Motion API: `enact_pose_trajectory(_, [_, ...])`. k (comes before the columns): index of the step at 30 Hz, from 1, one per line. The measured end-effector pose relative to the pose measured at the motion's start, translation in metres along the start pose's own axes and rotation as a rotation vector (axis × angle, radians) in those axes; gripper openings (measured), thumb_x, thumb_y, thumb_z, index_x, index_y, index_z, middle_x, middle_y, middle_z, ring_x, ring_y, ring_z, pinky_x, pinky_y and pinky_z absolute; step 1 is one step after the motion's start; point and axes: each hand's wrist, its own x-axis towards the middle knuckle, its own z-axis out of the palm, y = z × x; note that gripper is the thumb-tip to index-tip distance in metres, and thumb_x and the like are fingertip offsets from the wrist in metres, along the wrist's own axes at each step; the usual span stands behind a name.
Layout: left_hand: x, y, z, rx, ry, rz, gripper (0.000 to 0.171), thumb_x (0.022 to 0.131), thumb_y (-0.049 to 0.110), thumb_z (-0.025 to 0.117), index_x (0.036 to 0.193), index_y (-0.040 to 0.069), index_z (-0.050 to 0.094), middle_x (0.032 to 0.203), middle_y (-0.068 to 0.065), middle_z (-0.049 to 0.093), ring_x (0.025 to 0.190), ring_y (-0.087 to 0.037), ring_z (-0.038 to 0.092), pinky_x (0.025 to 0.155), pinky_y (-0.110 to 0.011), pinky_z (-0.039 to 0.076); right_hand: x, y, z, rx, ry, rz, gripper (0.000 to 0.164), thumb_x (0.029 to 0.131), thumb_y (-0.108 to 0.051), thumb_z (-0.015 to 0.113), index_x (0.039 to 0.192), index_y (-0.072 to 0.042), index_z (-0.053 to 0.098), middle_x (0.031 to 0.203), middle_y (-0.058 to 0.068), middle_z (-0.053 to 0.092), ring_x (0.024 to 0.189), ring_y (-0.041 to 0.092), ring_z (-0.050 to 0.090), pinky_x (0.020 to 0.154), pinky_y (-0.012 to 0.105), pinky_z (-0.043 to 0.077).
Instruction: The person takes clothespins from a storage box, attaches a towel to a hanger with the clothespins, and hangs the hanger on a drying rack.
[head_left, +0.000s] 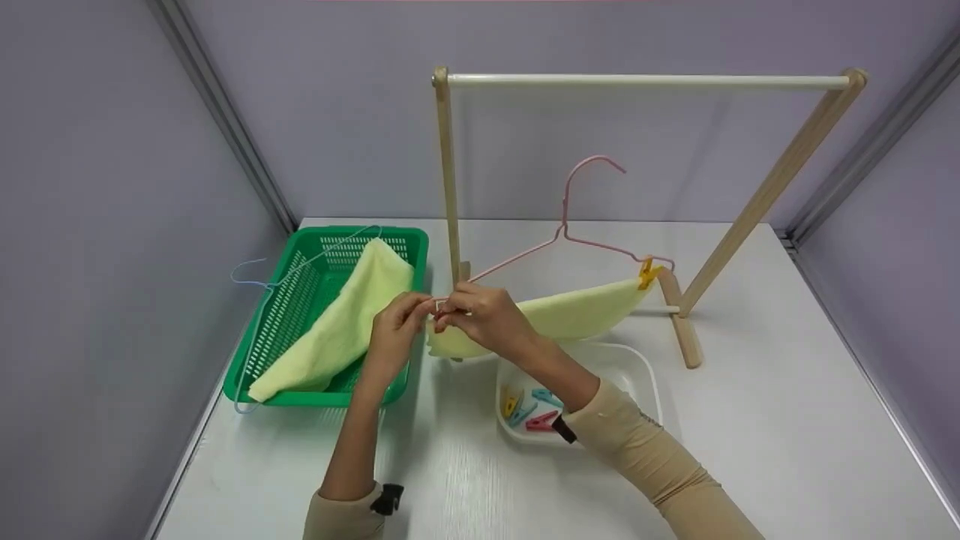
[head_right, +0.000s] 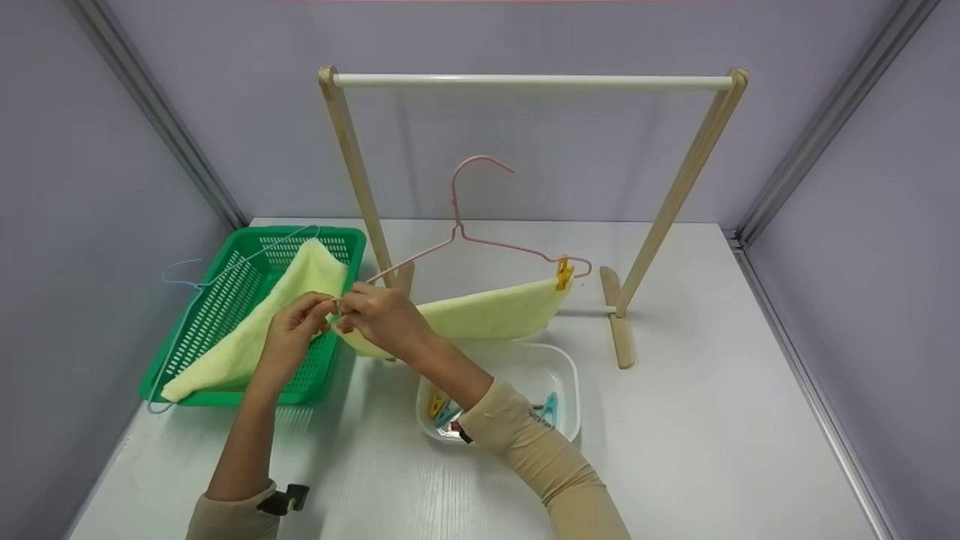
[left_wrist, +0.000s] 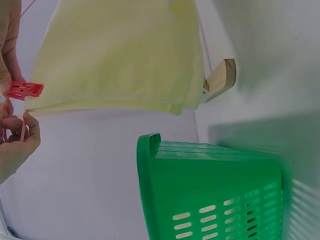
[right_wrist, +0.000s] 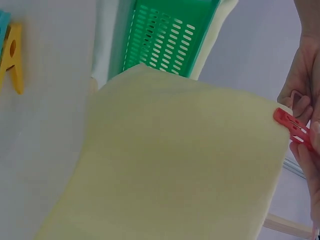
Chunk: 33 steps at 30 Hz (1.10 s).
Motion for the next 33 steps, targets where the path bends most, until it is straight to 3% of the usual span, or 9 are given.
enact_pose_trajectory(5, [0.001, 0.000, 0.000, -0.010, 0.015, 0.004, 0.021, 0.093, 0.014, 0.052, 0.092, -0.001, 0.066, 0.078, -0.018, 0.054, 0.064, -0.030, 0.048, 0.055, -0.027, 0.042, -0.001, 0.000, 0.001, 0.019, -0.032, 0.032, 0.017, 0.072, -0.009, 0.075, 0.081, -0.001, 0.063, 0.076, 0.006, 0.058, 0.070, 0.013, 0.061, 0.065, 0.013, 0.047])
enact_pose_trajectory(10, [0.002, 0.002, -0.001, -0.001, 0.027, -0.006, 0.022, 0.093, 0.018, 0.053, 0.091, 0.000, 0.066, 0.080, -0.018, 0.056, 0.062, -0.023, 0.048, 0.054, -0.025, 0.042, -0.002, 0.000, 0.002, 0.067, -0.051, 0.057, 0.021, 0.076, -0.009, 0.073, 0.089, 0.001, 0.060, 0.083, 0.008, 0.058, 0.077, 0.014, 0.063, 0.071, 0.014, 0.047])
enact_pose_trajectory(14, [0.001, 0.002, -0.001, 0.007, 0.032, -0.014, 0.023, 0.093, 0.021, 0.053, 0.092, 0.002, 0.066, 0.081, -0.015, 0.057, 0.064, -0.023, 0.049, 0.055, -0.024, 0.043, -0.004, 0.000, 0.005, 0.085, -0.059, 0.067, 0.023, 0.077, -0.009, 0.071, 0.092, 0.002, 0.058, 0.087, 0.009, 0.058, 0.080, 0.014, 0.064, 0.072, 0.014, 0.047])
enact_pose_trajectory(22, [-0.001, -0.001, -0.001, -0.030, 0.028, -0.042, 0.024, 0.093, 0.022, 0.053, 0.092, 0.001, 0.066, 0.079, -0.012, 0.055, 0.068, -0.035, 0.049, 0.056, -0.024, 0.043, -0.003, -0.001, 0.002, 0.056, -0.058, 0.109, 0.028, 0.075, -0.009, 0.073, 0.090, 0.000, 0.051, 0.084, 0.010, 0.063, 0.076, 0.015, 0.065, 0.068, 0.013, 0.048])
enact_pose_trajectory(29, [0.000, 0.001, -0.001, -0.050, 0.004, 0.003, 0.017, 0.092, 0.012, 0.053, 0.093, 0.000, 0.067, 0.081, -0.018, 0.057, 0.066, -0.023, 0.047, 0.058, -0.027, 0.041, -0.002, 0.001, 0.001, 0.077, -0.027, 0.099, 0.017, 0.075, -0.008, 0.074, 0.083, -0.002, 0.061, 0.079, 0.006, 0.065, 0.073, 0.012, 0.065, 0.068, 0.014, 0.048])
enact_pose_trajectory(33, [-0.002, 0.016, -0.001, -0.056, 0.002, -0.004, 0.017, 0.092, 0.007, 0.053, 0.092, -0.003, 0.066, 0.081, -0.023, 0.055, 0.066, -0.016, 0.046, 0.059, -0.028, 0.040, -0.005, 0.002, 0.001, 0.084, -0.030, 0.132, 0.013, 0.078, -0.010, 0.071, 0.083, -0.003, 0.061, 0.079, 0.005, 0.065, 0.075, 0.011, 0.064, 0.068, 0.015, 0.049])
